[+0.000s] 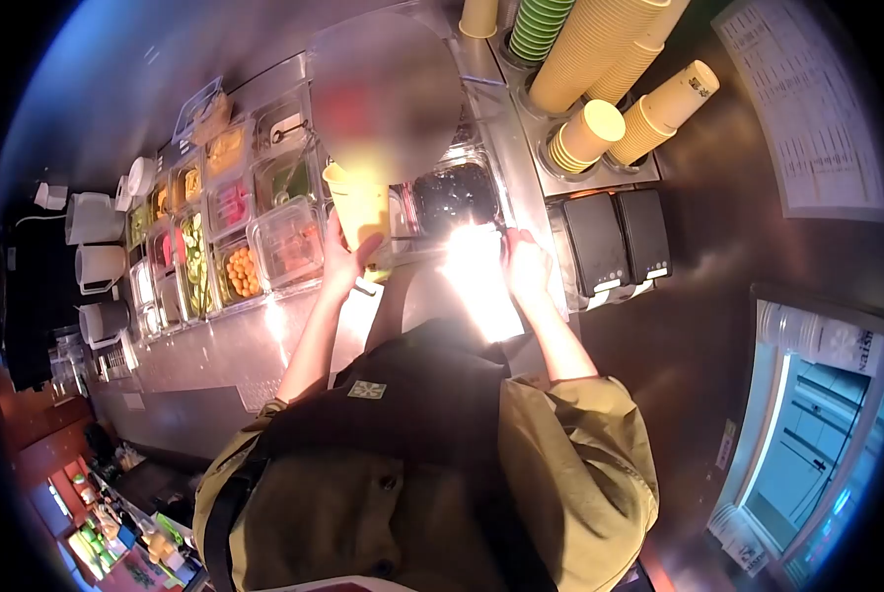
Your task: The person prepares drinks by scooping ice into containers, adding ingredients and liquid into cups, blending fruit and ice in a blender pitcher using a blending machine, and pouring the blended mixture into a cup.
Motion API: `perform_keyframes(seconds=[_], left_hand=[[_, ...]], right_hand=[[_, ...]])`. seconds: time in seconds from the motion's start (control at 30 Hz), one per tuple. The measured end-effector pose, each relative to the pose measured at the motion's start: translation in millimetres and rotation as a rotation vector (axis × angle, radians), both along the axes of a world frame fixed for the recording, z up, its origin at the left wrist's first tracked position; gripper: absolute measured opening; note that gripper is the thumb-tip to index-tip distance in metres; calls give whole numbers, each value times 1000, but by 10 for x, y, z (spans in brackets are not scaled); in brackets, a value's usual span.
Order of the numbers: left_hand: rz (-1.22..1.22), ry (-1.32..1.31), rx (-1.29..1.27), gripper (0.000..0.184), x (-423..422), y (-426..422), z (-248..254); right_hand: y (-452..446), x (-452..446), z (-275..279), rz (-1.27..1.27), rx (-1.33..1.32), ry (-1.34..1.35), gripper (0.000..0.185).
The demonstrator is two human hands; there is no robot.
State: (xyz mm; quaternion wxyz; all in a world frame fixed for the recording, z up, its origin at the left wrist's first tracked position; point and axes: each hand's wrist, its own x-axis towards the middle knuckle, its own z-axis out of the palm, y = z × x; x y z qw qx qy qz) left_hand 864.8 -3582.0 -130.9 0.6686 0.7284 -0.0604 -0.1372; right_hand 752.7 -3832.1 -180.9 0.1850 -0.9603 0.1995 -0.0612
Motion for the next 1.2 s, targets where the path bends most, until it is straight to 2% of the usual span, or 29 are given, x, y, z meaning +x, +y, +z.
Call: perform_keyframes(seconds=[0.07, 0.17, 0.2, 0.3, 0.37, 0.47, 0.57, 0.7, 0.9, 1.2], left_hand=[[-5, -256, 287, 66, 78, 116, -177], [32, -379, 450, 70, 100, 143, -158], [13, -358, 444, 69, 97, 143, -123], [-18, -325, 448, 66, 52, 149, -48], [-14, -343, 482, 64, 26, 163, -52], [-35, -392, 534, 69, 30, 186, -68], [-64, -440, 591, 72, 41, 217, -136], [-91, -472, 694, 75, 52, 187, -222], [-106, -473, 833, 77, 81, 61, -196], [-112, -522, 916, 77, 213, -74, -263]], right_hand=[[-14, 117, 89, 45, -162, 0, 4], [-32, 380, -177, 41, -306, -3, 11], [-4, 465, -182, 26, -265, 3, 12], [-7, 646, -315, 129, -31, 112, 10], [24, 690, -327, 74, 163, 83, 12], [-63, 669, -661, 85, 358, -10, 16], [-98, 704, -873, -143, 811, 41, 16], [-95, 727, -470, -304, 1296, 180, 15], [-248, 625, -489, -318, 1515, 283, 16], [-346, 445, -371, -231, 1533, 235, 18]])
